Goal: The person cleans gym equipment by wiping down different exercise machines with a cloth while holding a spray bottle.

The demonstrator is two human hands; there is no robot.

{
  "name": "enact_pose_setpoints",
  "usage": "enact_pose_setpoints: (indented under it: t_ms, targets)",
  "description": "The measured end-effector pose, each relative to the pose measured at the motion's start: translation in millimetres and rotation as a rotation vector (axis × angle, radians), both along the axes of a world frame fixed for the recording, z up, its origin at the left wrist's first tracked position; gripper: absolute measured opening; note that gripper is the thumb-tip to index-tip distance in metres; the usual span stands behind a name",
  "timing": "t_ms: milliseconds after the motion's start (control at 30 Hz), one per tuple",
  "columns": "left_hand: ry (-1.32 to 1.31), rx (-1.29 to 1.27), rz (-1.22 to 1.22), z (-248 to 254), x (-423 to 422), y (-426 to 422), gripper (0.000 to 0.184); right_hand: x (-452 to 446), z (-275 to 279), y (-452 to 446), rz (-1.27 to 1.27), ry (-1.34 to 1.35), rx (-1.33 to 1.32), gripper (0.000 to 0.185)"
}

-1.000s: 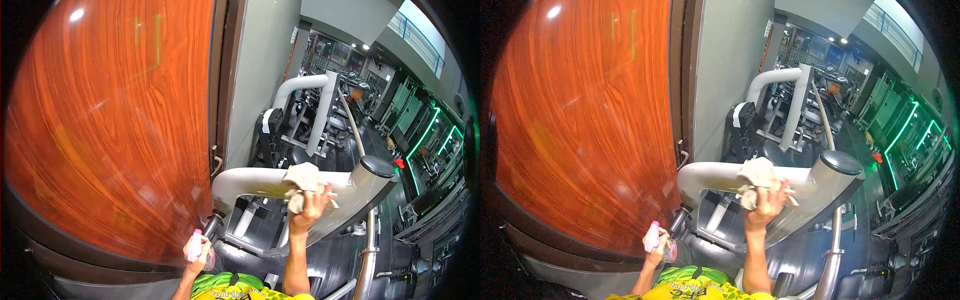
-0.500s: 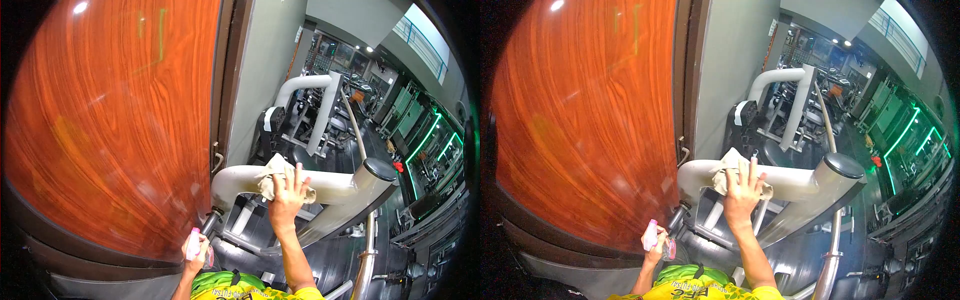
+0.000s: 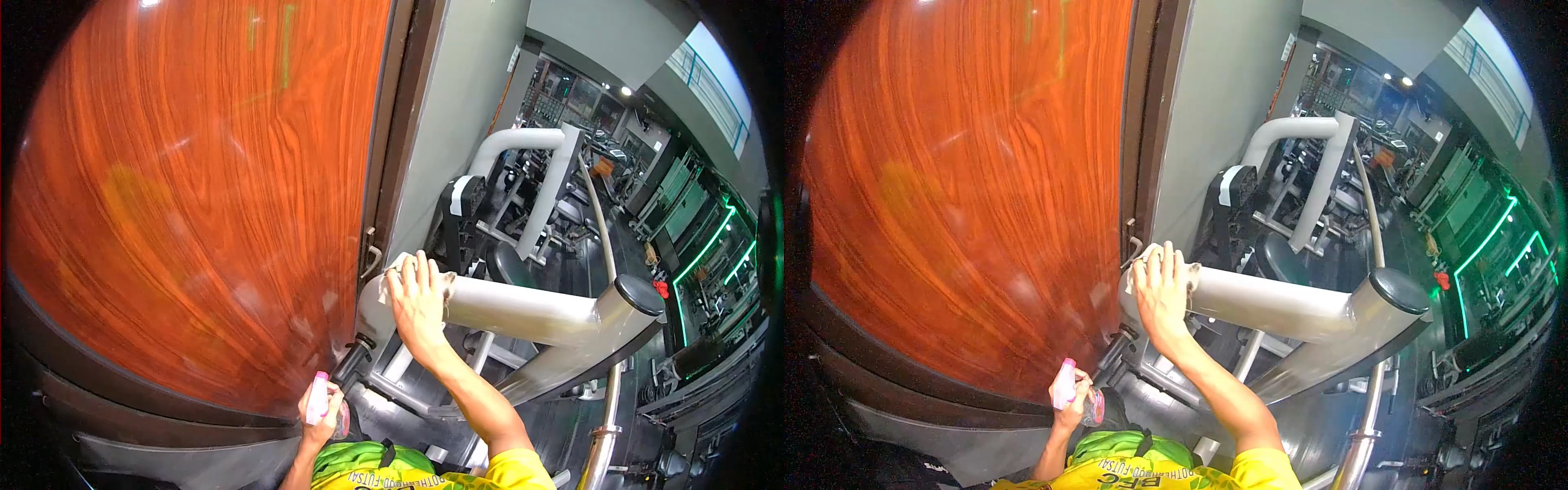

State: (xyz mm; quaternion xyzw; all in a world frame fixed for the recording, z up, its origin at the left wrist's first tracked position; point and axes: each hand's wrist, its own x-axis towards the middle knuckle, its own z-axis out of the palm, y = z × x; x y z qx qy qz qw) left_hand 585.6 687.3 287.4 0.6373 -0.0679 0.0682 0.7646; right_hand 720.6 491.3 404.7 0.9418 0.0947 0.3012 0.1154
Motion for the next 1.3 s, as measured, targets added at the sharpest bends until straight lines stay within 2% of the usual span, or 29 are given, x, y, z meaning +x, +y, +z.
enact_pose_setpoints:
  t_ms: [133, 233, 333, 467, 533, 600, 667, 700, 733, 800, 867, 1033, 1133, 1200, 1233, 1267, 1300]
  targets:
    - [-0.012, 0.008, 0.006, 5.5, -2.6, -4.9, 0.009, 19.6, -21.5, 14.6, 0.016, 0.058, -0.084, 0.035]
    - [-0.012, 0.007, 0.008, 3.8, -7.5, -7.2, 0.010, 30.6, -38.9, 31.8, -0.032, 0.250, -0.313, 0.045]
    - [-0.019, 0.033, 0.025, 7.1, -13.5, -6.2, 0.009, 32.9, -57.1, 48.8, -0.064, 0.268, -0.452, 0.045]
    - [-0.046, 0.102, 0.051, 15.4, -19.5, -2.7, 0.009, 53.3, -114.7, 60.4, -0.057, 0.312, -0.749, 0.045]
    - [-0.043, 0.089, 0.061, 9.8, -22.0, 0.0, 0.008, 76.2, -174.2, 57.0, -0.028, 0.305, -0.820, 0.044]
    - [-0.046, 0.076, 0.072, 6.9, -24.7, 3.9, 0.008, 84.0, -184.6, 65.8, -0.001, 0.293, -0.891, 0.044]
    - [-0.014, 0.068, 0.092, 6.2, -27.0, 7.4, 0.007, 82.0, -176.6, 77.6, 0.029, 0.700, -0.646, 0.043]
    - [-0.016, 0.069, 0.092, 5.5, -26.9, 8.9, 0.007, 50.2, -121.1, 75.5, 0.106, 0.634, -0.443, 0.038]
    - [-0.009, 0.047, 0.095, 4.5, -26.4, 9.5, 0.007, 43.5, -106.0, 70.6, 0.104, 0.634, -0.443, 0.038]
    - [0.002, 0.025, 0.092, 5.2, -26.1, 10.4, 0.007, 33.9, -89.1, 61.2, 0.244, 0.333, -0.048, 0.034]
    - [-0.001, 0.006, 0.076, 9.2, -23.8, 10.3, 0.008, 16.0, -54.2, 42.2, 0.401, 0.025, 0.174, 0.030]
    - [-0.016, 0.014, 0.028, -2.6, -12.0, 7.2, 0.009, -51.2, 26.5, -29.8, 0.352, -0.290, 0.357, 0.034]
    - [-0.011, 0.038, -0.025, 4.7, -5.7, 3.5, 0.007, -87.0, 18.1, -79.2, 0.268, -0.707, 0.494, 0.029]
    - [-0.009, 0.067, -0.061, 5.8, -3.4, 0.7, 0.005, -95.8, 17.4, -81.1, 0.062, -0.867, 0.515, 0.028]
    - [-0.003, 0.044, -0.064, 4.4, -2.2, -1.2, 0.007, -87.8, -0.8, -83.5, -0.015, -0.879, 0.791, 0.038]
    - [0.003, 0.022, -0.066, 3.6, -1.4, -3.3, 0.009, -93.0, -10.5, -93.4, -0.043, -0.717, 0.353, 0.039]
    - [0.004, 0.025, -0.072, 5.0, -0.9, -5.0, 0.009, -89.1, -15.1, -84.0, -0.049, -0.639, 0.386, 0.036]
